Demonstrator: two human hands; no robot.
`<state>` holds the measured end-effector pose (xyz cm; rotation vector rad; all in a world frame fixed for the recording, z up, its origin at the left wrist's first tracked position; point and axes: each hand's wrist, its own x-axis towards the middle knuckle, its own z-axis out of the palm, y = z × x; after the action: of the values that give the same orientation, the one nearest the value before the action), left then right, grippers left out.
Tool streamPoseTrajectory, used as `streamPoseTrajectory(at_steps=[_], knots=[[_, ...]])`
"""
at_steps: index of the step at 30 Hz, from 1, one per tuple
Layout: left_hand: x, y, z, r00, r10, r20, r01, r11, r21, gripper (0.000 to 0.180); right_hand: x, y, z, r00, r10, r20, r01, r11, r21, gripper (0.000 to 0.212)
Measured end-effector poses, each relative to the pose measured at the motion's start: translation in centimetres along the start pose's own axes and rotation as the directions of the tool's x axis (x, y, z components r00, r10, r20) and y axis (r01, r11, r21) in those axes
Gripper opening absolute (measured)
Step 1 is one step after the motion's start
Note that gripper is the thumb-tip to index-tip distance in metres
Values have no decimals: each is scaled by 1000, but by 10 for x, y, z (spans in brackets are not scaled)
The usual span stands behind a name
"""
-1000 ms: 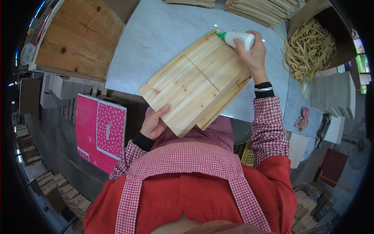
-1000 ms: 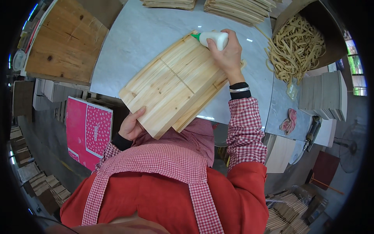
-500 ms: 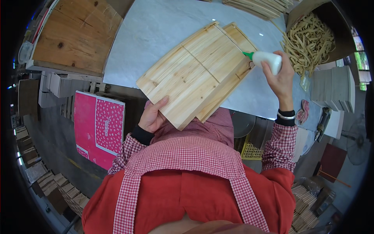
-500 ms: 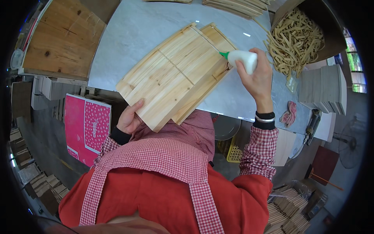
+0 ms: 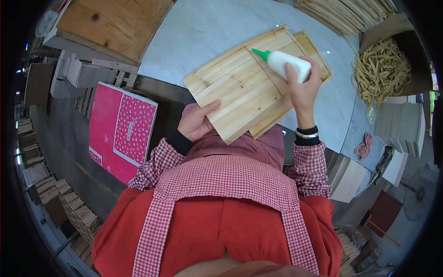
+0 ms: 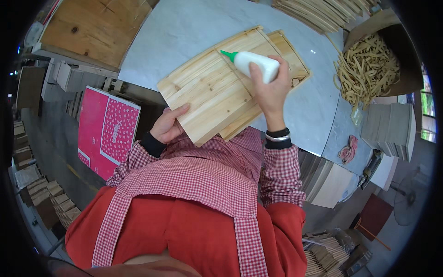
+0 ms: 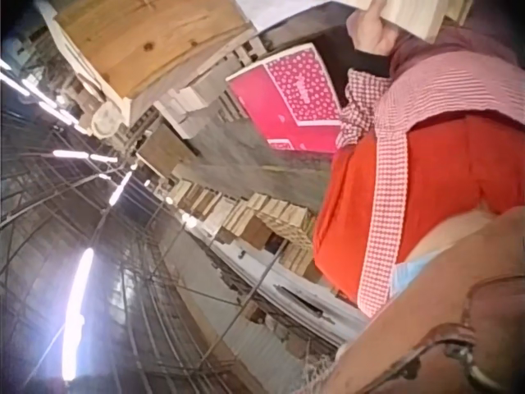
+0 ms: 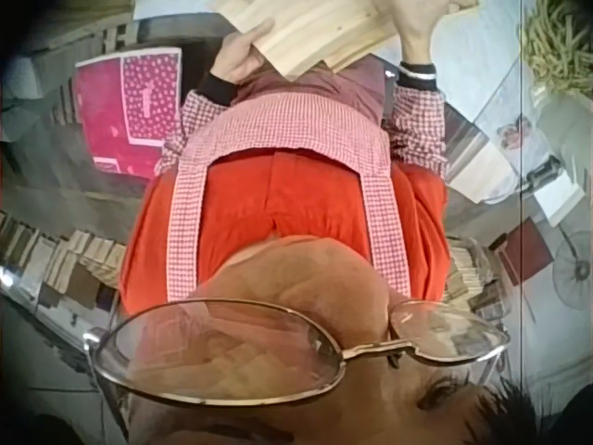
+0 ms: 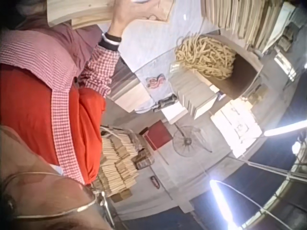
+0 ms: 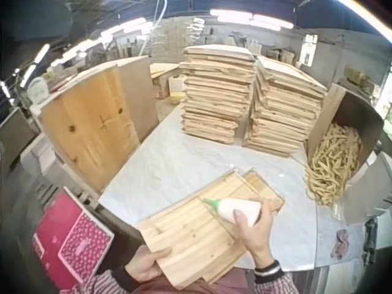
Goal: Assembling wooden boxes by applying glue to pre-cut wood panels and joining them together.
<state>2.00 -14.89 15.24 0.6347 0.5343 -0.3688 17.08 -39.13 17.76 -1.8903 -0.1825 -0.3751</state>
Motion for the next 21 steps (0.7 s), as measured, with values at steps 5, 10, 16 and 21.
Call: streamPoseTrajectory(at_steps=[5,10,16,21], knots=[[-1,0,-2,1000,0,3,0,1000,6,53,7,-16,28,990,-121,68,126,990,-64,43],[-1,0,1,1000,0,-31,-2,999,-44,50,11,-25,23,942,-286,174,315,933,-172,41],[-1,1,0,1000,-15,-20,14,999,-39,52,3,-41,-11,892,-362,270,429,867,-254,41],[-1,-1,-2,1000,-5,-8,5,1000,-25,53,-20,-51,-52,893,-323,314,416,859,-299,42]])
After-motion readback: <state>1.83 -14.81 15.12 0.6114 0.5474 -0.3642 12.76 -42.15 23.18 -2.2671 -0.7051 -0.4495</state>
